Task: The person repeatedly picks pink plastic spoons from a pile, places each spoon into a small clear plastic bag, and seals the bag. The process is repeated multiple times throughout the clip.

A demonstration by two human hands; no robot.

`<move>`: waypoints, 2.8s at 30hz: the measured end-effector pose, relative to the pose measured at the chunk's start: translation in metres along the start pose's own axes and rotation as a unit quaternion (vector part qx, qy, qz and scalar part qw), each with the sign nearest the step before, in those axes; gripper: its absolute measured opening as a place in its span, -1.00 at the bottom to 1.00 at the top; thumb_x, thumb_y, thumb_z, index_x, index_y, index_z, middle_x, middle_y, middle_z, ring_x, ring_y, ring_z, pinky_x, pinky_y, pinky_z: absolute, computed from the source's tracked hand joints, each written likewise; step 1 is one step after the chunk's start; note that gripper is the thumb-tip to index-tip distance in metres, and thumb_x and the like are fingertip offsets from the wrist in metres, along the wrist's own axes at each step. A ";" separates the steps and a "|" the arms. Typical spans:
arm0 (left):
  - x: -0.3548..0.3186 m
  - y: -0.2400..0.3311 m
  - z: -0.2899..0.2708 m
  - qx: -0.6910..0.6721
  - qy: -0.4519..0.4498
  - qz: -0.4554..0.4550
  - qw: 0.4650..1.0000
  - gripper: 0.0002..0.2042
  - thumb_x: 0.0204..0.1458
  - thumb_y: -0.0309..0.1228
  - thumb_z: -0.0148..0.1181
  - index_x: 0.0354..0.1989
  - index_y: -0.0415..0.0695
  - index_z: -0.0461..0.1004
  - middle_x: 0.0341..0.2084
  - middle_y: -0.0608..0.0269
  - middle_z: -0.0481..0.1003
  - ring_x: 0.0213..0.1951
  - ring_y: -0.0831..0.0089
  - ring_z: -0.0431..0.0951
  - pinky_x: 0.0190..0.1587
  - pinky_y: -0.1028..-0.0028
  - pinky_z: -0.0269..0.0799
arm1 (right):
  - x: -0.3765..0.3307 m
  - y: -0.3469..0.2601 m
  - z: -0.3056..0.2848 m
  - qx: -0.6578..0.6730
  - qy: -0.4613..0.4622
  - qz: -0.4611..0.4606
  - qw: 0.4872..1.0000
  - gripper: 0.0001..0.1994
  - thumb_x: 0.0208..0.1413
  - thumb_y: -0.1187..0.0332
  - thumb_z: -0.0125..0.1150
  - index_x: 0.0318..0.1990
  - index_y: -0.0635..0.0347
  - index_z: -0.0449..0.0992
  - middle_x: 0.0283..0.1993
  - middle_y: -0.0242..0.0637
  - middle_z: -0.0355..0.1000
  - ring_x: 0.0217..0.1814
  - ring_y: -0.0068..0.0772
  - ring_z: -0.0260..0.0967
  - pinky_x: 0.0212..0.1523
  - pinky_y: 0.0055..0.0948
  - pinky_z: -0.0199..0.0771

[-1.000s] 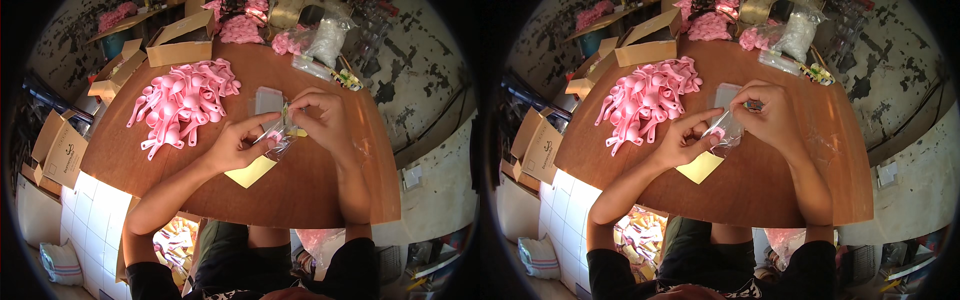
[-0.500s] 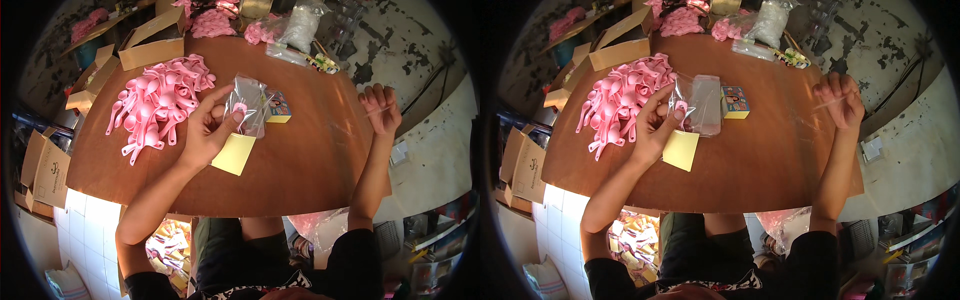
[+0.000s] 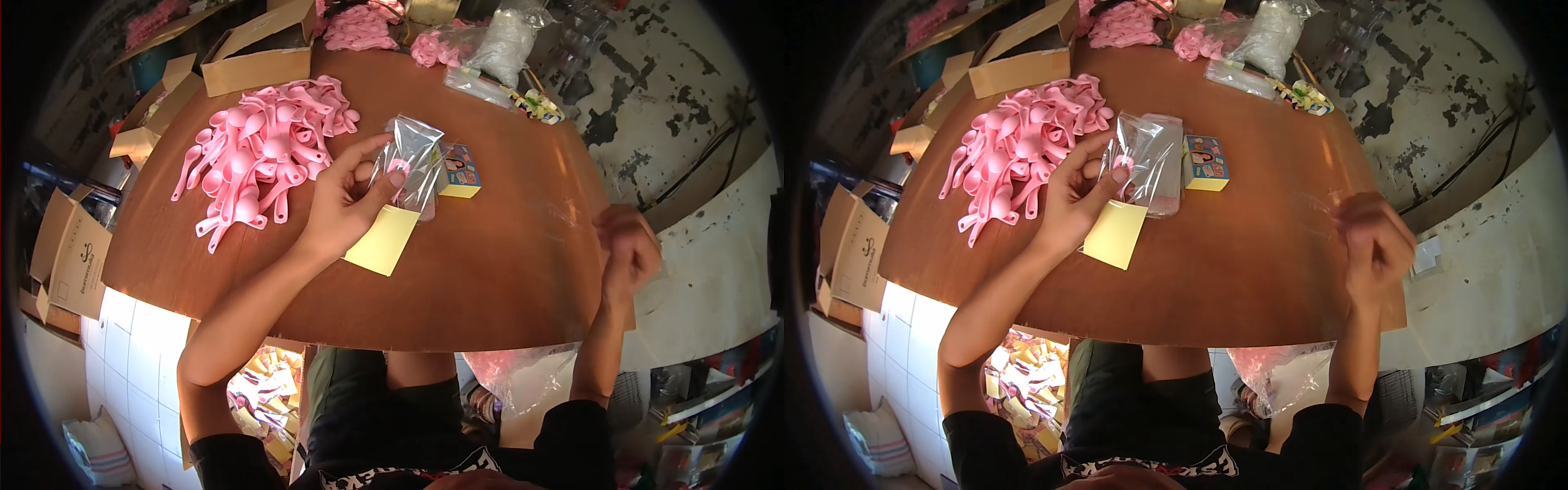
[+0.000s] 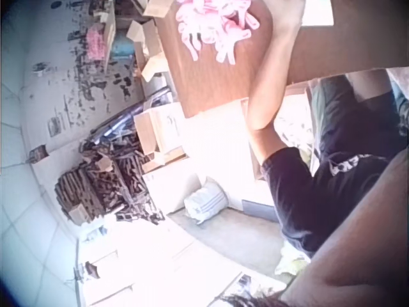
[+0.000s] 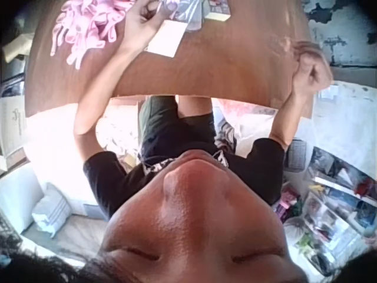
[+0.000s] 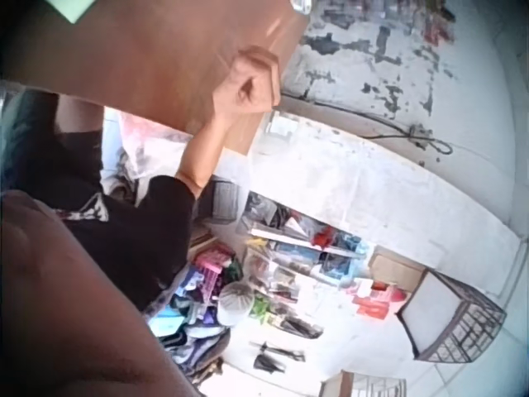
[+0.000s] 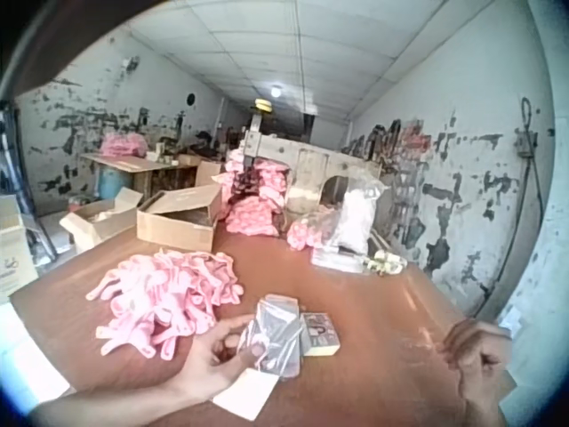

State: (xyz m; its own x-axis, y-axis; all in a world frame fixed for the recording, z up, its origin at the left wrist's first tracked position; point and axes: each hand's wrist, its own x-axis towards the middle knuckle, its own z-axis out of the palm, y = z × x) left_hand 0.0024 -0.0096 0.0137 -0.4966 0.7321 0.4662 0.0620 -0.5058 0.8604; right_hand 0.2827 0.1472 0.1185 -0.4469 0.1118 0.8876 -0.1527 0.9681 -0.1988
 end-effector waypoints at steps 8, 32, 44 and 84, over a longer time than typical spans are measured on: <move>0.007 -0.006 0.006 0.001 -0.007 0.003 1.000 -0.55 0.19 -0.53 0.16 0.23 -0.33 0.22 -0.39 0.24 0.60 -0.40 0.70 0.52 -0.40 0.65 0.39 | 0.048 -0.136 0.022 0.443 -0.023 -0.302 0.844 -0.76 0.22 0.14 0.11 0.03 -0.27 0.38 -0.60 -0.49 0.34 -0.70 -0.51 0.28 -0.64 -0.48 -0.07; -0.003 0.003 0.008 0.020 -0.039 -0.003 0.999 -0.57 0.17 -0.52 0.19 0.20 -0.32 0.28 -0.46 0.24 0.58 -0.38 0.64 0.57 -0.32 0.60 0.47 | 0.015 -0.027 0.120 0.175 0.015 0.254 0.951 -0.68 0.19 0.36 0.24 0.05 0.28 0.41 -0.06 -0.24 0.44 -0.20 -0.57 0.39 -0.22 -0.58 0.40; 0.003 -0.001 0.000 0.069 -0.038 0.168 0.983 -0.22 0.02 -0.30 0.36 0.35 -0.27 0.04 0.17 -0.05 0.31 0.23 0.20 0.32 0.32 0.16 0.15 | 0.078 -0.014 0.110 0.213 -0.033 0.194 0.957 -0.87 0.16 0.43 0.27 -0.25 0.33 0.55 -0.32 -0.43 0.50 -0.27 -0.72 0.42 -0.24 -0.66 0.41; -0.012 -0.004 0.019 0.040 -0.077 -0.010 0.996 -0.78 0.21 -0.48 0.16 -0.03 -0.30 0.52 -0.18 0.17 0.60 -0.16 0.53 0.58 -0.07 0.52 0.51 | -0.044 0.006 0.116 0.337 -0.055 0.298 0.891 -0.86 0.19 0.56 0.18 -0.13 0.41 0.54 -0.21 -0.24 0.54 -0.24 -0.57 0.49 -0.21 -0.58 0.53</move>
State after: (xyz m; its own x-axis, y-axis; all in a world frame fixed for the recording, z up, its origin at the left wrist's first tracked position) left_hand 0.0252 -0.0080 0.0089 -0.3593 0.8060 0.4704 0.1256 -0.4577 0.8802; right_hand 0.1993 0.1219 0.0303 -0.7043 0.5021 0.5018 -0.3375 0.3850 -0.8590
